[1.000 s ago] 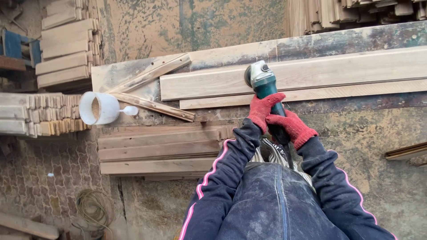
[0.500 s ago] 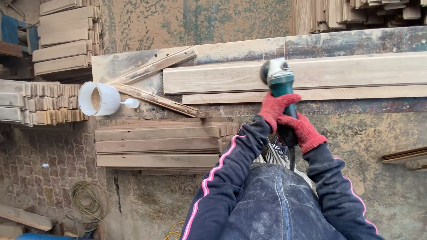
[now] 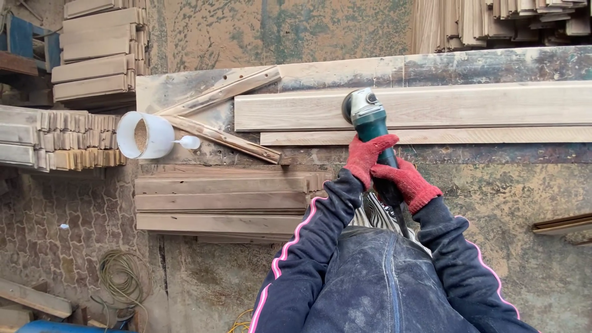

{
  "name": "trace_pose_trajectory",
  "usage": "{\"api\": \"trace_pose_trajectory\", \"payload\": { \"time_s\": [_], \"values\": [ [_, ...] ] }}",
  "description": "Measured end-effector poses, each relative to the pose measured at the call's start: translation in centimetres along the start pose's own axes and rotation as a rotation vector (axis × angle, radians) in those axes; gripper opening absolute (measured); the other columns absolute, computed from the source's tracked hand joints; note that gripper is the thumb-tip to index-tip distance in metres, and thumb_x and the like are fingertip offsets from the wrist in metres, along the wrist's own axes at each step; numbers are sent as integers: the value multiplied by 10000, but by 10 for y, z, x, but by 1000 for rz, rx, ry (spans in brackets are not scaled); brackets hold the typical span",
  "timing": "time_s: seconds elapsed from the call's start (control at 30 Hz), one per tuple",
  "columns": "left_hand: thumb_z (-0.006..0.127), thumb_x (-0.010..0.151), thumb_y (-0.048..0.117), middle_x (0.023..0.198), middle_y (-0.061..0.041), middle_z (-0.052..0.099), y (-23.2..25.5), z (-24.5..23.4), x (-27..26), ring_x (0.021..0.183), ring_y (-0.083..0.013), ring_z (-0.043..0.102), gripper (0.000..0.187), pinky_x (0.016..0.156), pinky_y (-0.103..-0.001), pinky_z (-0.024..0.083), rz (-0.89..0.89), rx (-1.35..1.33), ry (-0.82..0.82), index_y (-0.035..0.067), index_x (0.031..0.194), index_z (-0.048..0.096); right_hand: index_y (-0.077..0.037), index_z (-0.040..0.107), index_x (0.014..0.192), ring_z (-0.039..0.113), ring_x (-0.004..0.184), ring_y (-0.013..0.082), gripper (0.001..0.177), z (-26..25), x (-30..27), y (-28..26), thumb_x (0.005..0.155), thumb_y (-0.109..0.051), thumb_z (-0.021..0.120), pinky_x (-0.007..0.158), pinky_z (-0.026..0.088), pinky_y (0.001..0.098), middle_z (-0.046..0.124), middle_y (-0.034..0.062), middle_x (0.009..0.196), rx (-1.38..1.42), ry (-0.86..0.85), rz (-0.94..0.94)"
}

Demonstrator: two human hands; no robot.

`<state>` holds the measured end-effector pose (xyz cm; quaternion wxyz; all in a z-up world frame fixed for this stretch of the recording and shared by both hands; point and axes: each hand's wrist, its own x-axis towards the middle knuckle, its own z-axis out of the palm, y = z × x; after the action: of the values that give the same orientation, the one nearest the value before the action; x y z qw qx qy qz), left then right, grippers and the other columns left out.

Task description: Sand the surface of wooden planks using a handheld angle grinder equipped with a sanding disc.

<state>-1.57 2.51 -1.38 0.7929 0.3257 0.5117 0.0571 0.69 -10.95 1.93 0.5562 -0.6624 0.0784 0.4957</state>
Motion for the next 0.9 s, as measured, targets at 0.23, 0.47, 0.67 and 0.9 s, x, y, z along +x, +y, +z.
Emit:
{"api": "trace_pose_trajectory", "payload": {
  "time_s": [0.23,0.47,0.67,0.9],
  "values": [
    [1000,506,120,816,-194,672,0,27,-7,745,-384,724,714,616,-495,654,-35,28,-86,36,1100,613,-53,684,996,666,657,273,426,-2,-25,-21,728,-288,917,563,573,507,635,174,762,-33,114,-39],
    [992,557,139,818,-138,669,27,-25,-5,726,-316,732,667,577,-445,652,10,-28,21,81,1116,633,-4,655,993,678,568,374,454,44,0,-22,689,-207,924,459,563,582,622,233,698,10,-38,17],
    [1014,552,115,786,-159,681,30,-61,26,687,-349,739,684,572,-481,661,25,-102,79,86,1115,628,-19,643,983,676,543,358,478,60,33,-4,687,-255,935,444,568,568,619,223,673,-63,-129,16],
    [967,579,89,781,-134,689,25,-8,-11,655,-334,736,608,511,-432,656,-20,-60,-60,91,1088,634,-13,641,997,671,514,420,471,17,12,0,703,-245,927,406,543,602,619,274,658,-17,31,23]
  ]
}}
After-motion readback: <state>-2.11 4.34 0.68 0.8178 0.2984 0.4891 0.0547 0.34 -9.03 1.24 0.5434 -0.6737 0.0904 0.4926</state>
